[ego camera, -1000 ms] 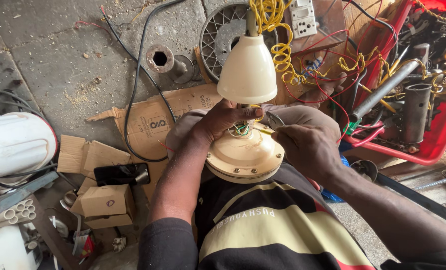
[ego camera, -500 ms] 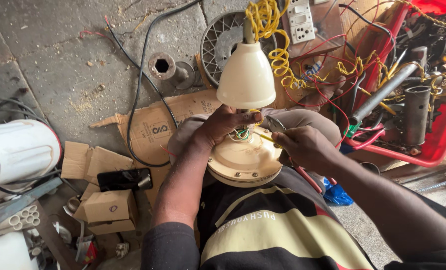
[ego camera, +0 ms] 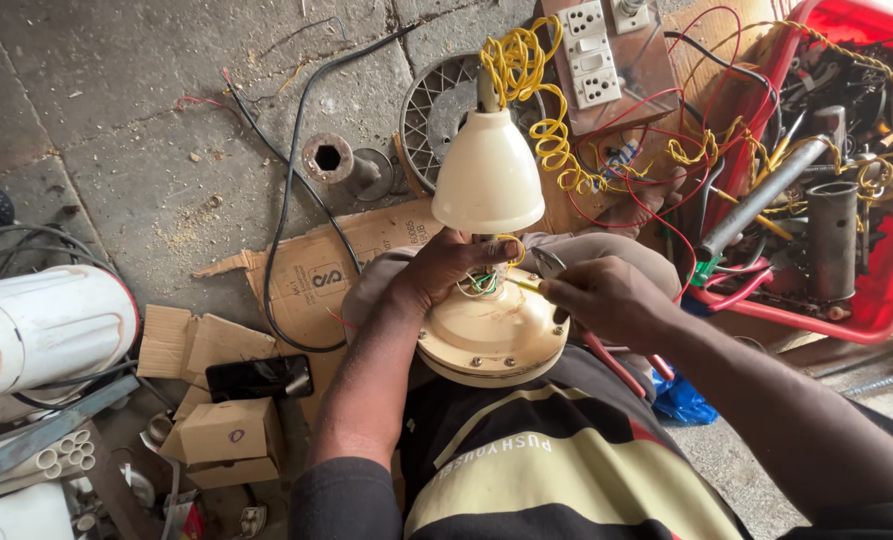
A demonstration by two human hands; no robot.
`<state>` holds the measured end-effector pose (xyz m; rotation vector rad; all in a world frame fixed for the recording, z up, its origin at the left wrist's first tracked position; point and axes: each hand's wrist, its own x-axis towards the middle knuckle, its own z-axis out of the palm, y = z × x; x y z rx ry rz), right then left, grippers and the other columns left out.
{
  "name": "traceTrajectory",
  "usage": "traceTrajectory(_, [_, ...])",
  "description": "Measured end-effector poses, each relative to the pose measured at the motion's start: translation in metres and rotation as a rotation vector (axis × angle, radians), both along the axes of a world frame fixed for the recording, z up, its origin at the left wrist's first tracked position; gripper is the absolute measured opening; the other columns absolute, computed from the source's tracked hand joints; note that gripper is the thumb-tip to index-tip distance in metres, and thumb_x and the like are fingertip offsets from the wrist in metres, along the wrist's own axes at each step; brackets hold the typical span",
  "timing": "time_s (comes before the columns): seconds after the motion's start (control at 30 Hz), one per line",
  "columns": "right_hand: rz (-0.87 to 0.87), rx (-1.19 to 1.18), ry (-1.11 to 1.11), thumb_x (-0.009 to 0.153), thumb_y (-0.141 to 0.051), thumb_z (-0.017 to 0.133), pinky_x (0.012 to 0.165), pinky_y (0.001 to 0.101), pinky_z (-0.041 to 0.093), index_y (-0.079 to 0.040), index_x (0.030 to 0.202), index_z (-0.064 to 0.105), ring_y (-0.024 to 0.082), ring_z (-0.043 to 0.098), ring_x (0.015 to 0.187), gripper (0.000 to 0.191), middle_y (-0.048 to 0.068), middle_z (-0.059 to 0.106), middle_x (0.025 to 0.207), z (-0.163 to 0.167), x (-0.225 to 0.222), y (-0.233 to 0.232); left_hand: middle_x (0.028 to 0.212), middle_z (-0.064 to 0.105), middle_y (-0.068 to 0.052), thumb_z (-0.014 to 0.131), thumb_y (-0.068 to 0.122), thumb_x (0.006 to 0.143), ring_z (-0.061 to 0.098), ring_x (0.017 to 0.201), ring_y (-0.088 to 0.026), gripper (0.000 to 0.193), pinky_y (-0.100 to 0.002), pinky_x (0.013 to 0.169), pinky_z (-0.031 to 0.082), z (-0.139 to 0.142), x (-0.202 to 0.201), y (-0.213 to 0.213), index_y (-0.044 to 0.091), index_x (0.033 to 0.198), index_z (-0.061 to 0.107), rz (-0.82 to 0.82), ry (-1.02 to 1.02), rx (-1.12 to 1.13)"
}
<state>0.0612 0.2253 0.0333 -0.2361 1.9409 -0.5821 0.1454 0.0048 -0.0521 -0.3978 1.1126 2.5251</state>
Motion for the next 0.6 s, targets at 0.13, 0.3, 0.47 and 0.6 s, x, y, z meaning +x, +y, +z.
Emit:
traceTrajectory(0.13, [0.162, -0.379, 0.536, 0.074, -0.024, 0.082, 0.062, 0.0399, 0.054, -0.010, 0.097, 0.081, 0.025, 0.069, 0.067, 0.026, 0.008, 0.073, 0.074, 0.008, 0.018, 0.009, 0.124, 0.068, -0.011, 0.091, 0.035, 0.079, 0.064, 0.112, -0.017, 0.077, -0.031, 0.095, 0.053, 0.000, 0.000, -0.001, -0.001, 0.139, 0.057, -0.016, -0.001, -0.041])
traceTrajectory(0.3, [0.210, -0.339, 0.660, 0.084, -0.026, 0.079, 0.064, 0.0401, 0.055, -0.011, 0.095, 0.081, 0.025, 0.070, 0.068, 0.019, 0.011, 0.074, 0.079, 0.004, 0.023, 0.010, 0.123, 0.069, -0.009, 0.091, 0.033, 0.077, 0.066, 0.111, -0.016, 0.076, -0.031, 0.095, 0.054, -0.009, 0.005, 0.001, -0.001, 0.136, 0.057, 0.004, -0.052, 0.010])
traceTrajectory(0.47, [-0.078, 0.065, -0.067, 0.098, -0.037, 0.070, 0.055, 0.0425, 0.056, 0.001, 0.087, 0.079, 0.020, 0.067, 0.054, 0.040, 0.010, 0.075, 0.068, 0.012, -0.004, -0.010, 0.122, 0.068, -0.009, 0.090, 0.030, 0.077, 0.066, 0.109, -0.017, 0.074, -0.033, 0.092, 0.056, -0.010, 0.003, 0.002, -0.001, 0.136, 0.056, 0.010, -0.063, 0.021])
traceTrajectory(0.6, [0.005, 0.092, 0.032, 0.087, -0.034, 0.076, 0.067, 0.0388, 0.055, -0.009, 0.099, 0.080, 0.017, 0.068, 0.068, 0.028, 0.006, 0.078, 0.080, 0.025, -0.016, -0.020, 0.118, 0.067, -0.002, 0.089, 0.027, 0.079, 0.064, 0.107, -0.010, 0.063, -0.028, 0.090, 0.053, -0.007, -0.008, -0.001, 0.006, 0.130, 0.059, 0.038, 0.016, -0.036])
